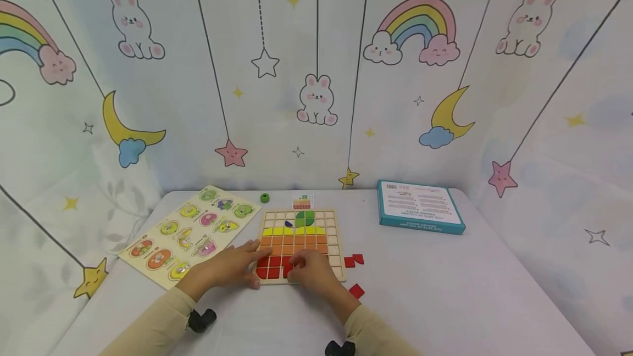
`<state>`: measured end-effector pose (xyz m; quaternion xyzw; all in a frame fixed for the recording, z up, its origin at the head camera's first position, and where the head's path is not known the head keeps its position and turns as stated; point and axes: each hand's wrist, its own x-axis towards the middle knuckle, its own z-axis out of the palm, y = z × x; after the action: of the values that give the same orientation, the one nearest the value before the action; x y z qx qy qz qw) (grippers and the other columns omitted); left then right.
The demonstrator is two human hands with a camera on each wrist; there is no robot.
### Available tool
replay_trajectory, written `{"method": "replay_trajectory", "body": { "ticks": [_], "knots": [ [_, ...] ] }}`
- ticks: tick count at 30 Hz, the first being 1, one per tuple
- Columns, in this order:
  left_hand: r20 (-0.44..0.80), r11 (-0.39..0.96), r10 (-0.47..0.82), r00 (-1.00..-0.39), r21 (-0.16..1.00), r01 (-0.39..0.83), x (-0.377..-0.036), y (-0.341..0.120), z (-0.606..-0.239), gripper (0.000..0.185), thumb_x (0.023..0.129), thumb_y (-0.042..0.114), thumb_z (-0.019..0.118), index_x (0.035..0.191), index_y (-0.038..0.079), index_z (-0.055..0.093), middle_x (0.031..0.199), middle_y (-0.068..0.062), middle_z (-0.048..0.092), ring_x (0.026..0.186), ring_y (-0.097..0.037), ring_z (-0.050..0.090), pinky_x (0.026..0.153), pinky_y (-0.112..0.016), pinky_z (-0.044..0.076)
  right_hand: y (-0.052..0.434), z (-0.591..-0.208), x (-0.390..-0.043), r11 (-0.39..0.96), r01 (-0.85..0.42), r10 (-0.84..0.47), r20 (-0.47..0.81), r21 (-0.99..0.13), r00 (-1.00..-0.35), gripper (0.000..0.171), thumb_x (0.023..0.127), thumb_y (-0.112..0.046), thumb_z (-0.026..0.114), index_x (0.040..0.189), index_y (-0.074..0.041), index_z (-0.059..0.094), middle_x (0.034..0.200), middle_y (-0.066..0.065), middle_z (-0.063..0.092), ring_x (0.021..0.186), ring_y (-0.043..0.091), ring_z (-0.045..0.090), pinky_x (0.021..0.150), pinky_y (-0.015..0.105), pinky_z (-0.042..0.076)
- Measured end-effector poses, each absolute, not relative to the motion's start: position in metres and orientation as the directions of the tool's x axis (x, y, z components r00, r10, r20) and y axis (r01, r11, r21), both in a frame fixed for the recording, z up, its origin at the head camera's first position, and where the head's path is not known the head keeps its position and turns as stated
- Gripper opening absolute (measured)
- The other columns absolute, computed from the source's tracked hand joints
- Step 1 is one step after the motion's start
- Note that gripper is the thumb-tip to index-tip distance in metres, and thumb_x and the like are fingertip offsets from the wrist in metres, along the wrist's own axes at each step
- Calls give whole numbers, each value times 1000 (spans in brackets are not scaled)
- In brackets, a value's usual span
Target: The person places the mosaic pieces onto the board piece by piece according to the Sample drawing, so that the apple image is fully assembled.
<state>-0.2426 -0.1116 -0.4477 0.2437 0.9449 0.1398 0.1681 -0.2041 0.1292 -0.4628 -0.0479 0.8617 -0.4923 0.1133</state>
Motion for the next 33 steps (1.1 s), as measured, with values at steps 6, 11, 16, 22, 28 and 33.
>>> {"method": "replay_trajectory", "body": {
  "ticks": [6,11,16,22,28,33],
  "knots": [
    [-250,844,505,-826,342,412,-243,-110,-447,82,80,48,83,152,28,50,162,-14,39,152,-31,33,119,-64,27,123,-464,-204,581,-36,-194,-95,-813,-976,19,86,-9,78,104,-8,72,77,-1,60,74,16,55,58,25,46],
    [-248,843,505,-827,347,411,-242,-109,-446,82,79,48,83,152,28,50,162,-13,38,151,-32,33,119,-64,27,122,-466,-204,601,-49,-193,-86,-798,-977,16,85,-7,79,100,-9,72,75,-2,59,72,15,55,57,25,45],
    [-247,840,508,-825,355,411,-241,-108,-445,82,80,47,83,152,28,50,162,-13,39,151,-31,33,119,-64,28,124,-464,-203,606,-46,-189,-88,-794,-978,18,85,-9,79,102,-10,72,76,-2,60,73,16,55,58,26,46],
    [-250,834,513,-821,371,408,-241,-107,-446,82,80,47,83,153,28,49,163,-13,37,152,-32,31,120,-64,27,154,-454,-205,496,52,-131,-134,-867,-982,24,90,-16,76,114,-10,72,91,4,61,82,20,55,62,27,48],
    [-252,836,512,-821,365,410,-242,-108,-446,82,81,45,83,153,28,48,164,-13,36,152,-32,31,120,-63,27,218,-448,-208,338,215,16,-222,-916,-975,30,94,-17,71,123,-8,69,90,9,59,63,19,47,51,24,38],
    [-246,837,510,-824,363,410,-241,-111,-446,81,81,43,84,153,25,49,163,-15,37,152,-33,32,119,-63,28,252,-453,-207,377,284,92,-270,-882,-959,30,96,-17,69,124,-7,69,98,8,64,63,20,47,54,24,40]
  ]
}}
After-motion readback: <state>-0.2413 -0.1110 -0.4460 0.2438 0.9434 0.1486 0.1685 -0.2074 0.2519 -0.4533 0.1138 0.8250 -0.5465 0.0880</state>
